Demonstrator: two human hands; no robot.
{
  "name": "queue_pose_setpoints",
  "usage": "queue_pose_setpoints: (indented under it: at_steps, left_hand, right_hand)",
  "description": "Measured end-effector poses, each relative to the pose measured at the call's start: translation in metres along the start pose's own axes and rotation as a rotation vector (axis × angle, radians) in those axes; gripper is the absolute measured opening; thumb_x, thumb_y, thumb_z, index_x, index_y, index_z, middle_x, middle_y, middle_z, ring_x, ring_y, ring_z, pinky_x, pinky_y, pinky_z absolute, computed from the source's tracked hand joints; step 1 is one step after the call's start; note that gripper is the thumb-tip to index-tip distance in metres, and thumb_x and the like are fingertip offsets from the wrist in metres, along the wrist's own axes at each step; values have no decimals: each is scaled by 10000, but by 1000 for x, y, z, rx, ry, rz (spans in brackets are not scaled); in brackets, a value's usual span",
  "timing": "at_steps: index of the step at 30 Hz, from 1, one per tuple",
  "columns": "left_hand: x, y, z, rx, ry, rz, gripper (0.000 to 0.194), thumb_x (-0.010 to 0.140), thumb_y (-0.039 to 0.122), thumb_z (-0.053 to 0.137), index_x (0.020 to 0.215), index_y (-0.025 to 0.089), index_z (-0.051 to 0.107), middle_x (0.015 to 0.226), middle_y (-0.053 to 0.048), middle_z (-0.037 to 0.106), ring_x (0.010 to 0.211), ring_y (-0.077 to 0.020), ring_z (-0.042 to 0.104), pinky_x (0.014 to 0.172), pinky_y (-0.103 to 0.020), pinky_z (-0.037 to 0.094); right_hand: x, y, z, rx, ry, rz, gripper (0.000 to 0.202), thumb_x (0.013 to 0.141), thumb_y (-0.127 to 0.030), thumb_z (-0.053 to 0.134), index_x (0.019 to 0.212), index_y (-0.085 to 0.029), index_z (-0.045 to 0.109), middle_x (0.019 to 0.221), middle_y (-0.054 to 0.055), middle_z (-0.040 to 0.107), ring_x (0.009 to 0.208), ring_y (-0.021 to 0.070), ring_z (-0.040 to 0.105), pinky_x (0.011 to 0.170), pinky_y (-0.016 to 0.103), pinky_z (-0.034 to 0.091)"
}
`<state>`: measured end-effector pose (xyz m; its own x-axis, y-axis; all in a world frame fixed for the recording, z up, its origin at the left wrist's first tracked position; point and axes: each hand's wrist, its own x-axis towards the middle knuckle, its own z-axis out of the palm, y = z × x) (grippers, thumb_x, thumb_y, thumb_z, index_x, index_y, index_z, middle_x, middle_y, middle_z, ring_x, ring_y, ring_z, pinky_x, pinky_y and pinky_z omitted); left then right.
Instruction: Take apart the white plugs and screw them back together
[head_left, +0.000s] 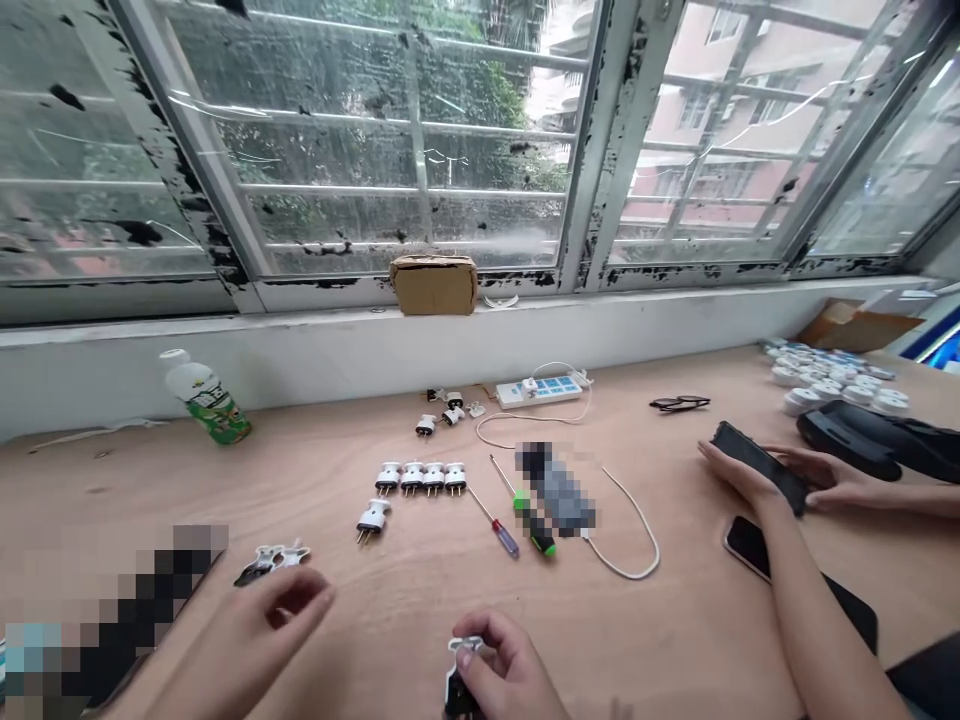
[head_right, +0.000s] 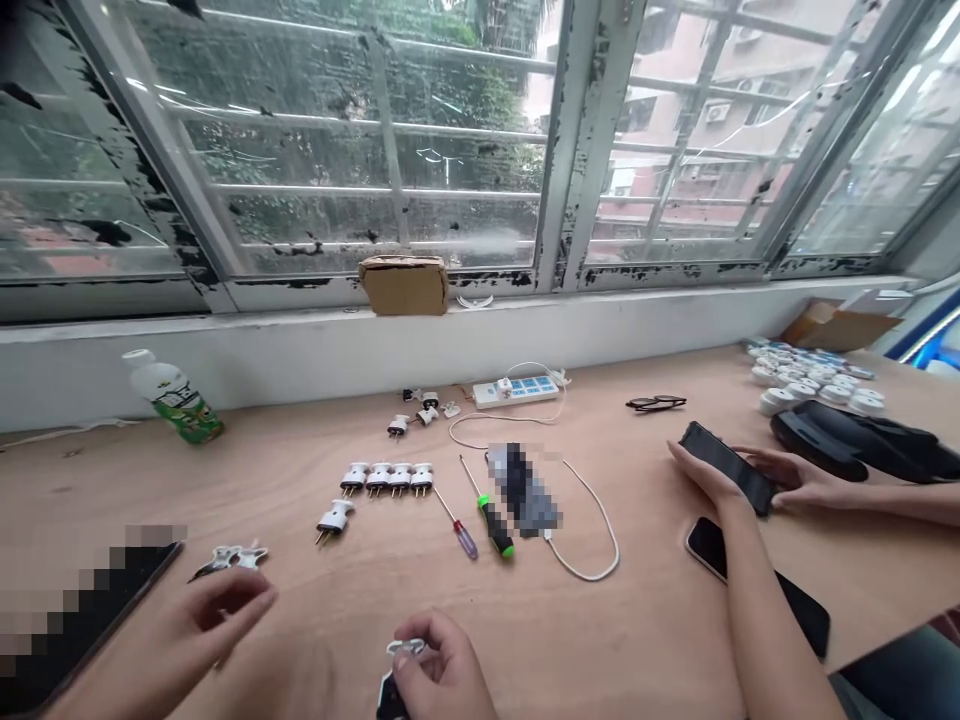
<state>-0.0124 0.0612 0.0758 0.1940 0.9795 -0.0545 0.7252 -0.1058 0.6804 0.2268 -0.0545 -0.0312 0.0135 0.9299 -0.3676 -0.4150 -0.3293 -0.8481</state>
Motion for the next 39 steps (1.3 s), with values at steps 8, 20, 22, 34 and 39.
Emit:
queue_pose_setpoints:
  at_steps: [8, 20, 22, 34, 39]
  left_hand:
    - [-29, 19, 89, -805, -150, -202, 491, 651, 530, 809, 998, 190, 735, 816, -33, 711, 728, -187, 645, 684, -300, 544]
    - [-21, -1, 99, -1017, -256, -69, 232, 704, 360, 834, 837, 177, 785, 888, -59, 728, 875, -211, 676, 820, -314, 527]
    - [-20, -2, 99, -1042, -297, -53, 239, 704, 355, 836, 847, 169, 788, 868, -62, 726, 855, -211, 678, 805, -317, 527]
    - [-24, -5, 101, -971, -199, -69, 268, 756, 386, 789, 885, 155, 744, 901, -82, 736, 877, -220, 672, 826, -332, 527]
    - [-25, -5, 99, -1038, -194, -89, 362, 733, 370, 814, 1019, 182, 695, 872, -34, 699, 851, -187, 649, 799, -307, 527]
  right_hand:
    - [5, -11, 11, -128, -113, -104, 702, 612, -292, 867, 1235, -175, 565, 1014, 78, 696, 962, 224, 679, 863, 343, 513]
    - [6, -11, 38, -331, -88, -208, 710, 684, -163, 723, 1334, -208, 441, 1167, 114, 654, 1127, 259, 634, 938, 369, 515]
    - [6, -9, 40, -334, -98, -223, 707, 689, -168, 727, 1337, -215, 447, 1209, 121, 651, 1158, 267, 622, 962, 384, 507]
    - [8, 2, 37, -403, -84, -274, 644, 762, -194, 703, 1359, -203, 460, 1227, 132, 648, 1160, 259, 627, 993, 376, 503]
    - [6, -1, 43, -283, -114, -244, 633, 769, -203, 719, 1345, -226, 457, 1325, 136, 609, 1245, 263, 584, 1044, 396, 472]
